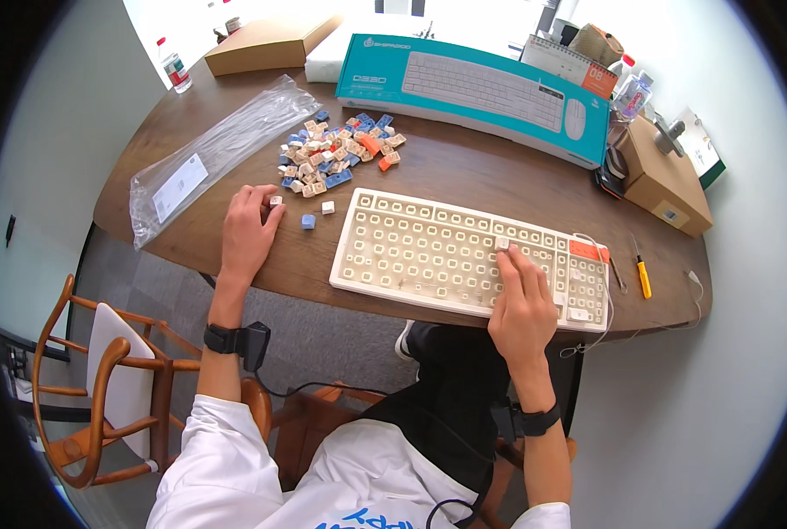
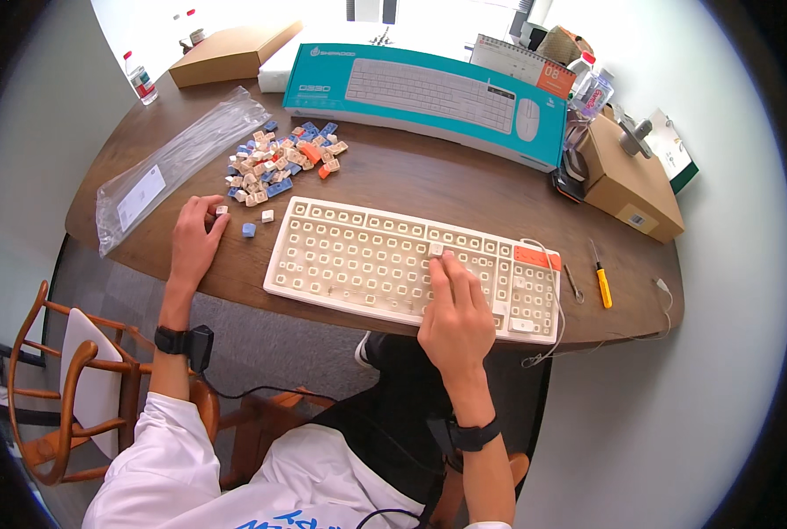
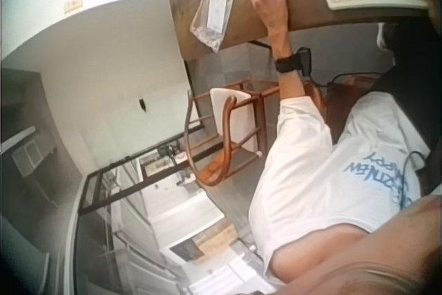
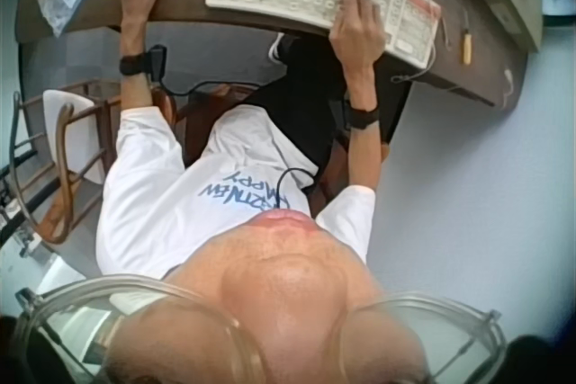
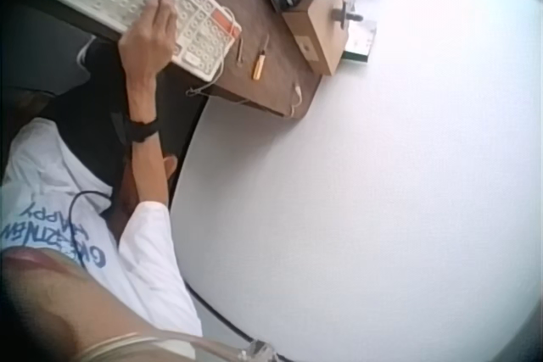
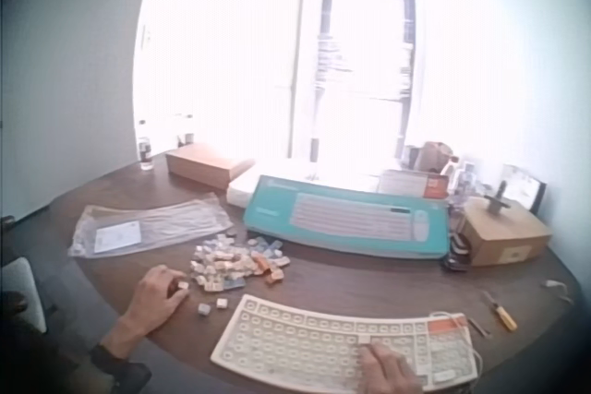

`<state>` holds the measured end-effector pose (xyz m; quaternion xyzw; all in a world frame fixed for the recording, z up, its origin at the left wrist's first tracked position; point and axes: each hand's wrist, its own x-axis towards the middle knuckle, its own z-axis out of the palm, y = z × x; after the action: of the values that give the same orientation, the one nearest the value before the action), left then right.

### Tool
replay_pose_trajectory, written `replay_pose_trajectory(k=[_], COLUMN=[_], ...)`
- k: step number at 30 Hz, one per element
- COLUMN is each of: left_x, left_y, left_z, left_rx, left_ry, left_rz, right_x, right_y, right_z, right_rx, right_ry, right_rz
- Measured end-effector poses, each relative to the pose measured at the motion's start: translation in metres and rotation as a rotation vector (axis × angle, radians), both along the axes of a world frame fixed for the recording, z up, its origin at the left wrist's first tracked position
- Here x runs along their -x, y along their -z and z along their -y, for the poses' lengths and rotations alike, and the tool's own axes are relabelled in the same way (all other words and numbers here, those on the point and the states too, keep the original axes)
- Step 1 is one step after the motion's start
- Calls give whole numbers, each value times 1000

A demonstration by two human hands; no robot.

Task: The person picks up keycaps from a pile on a desk and presses them onto a keyboard frame. Then, the person handles an instruction manual, turning the pages, before picking up a keyboard box from the desk and carrying it through an office to place it on a shelf.

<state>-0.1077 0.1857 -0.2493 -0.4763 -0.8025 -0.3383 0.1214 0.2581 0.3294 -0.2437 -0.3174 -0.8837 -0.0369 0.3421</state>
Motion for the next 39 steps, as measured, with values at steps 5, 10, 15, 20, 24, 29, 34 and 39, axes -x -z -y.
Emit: replay_pose_trajectory(k=[5, 10, 15, 20, 24, 29, 34, 39], left_x=[9, 13, 35, 103, 172, 224, 246, 247], left_y=[2, 7, -6, -18, -16, -3, 8, 19], left_z=[10, 3, 28, 74, 127, 165, 190, 192], left_rx=[-8, -25, -105, -90, -68, 55, 177, 89], left_ry=[11, 58, -49, -373, -689, -888, -763, -782], left_rz=[-85, -114, -31, -128, -165, 221, 308, 253], right_x=[6, 4, 3, 5, 7, 6, 7, 6], right_y=[-2, -6, 0, 1, 0, -1, 0, 1], right_z=[3, 8, 6, 7, 7, 7, 9, 10], right_rx=[24, 71, 37, 44, 37, 42, 46, 56], right_ry=[-47, 3, -36, -21, -19, -8, -16, -19], right_rz=[-2, 13, 9, 28, 30, 20, 9, 4])
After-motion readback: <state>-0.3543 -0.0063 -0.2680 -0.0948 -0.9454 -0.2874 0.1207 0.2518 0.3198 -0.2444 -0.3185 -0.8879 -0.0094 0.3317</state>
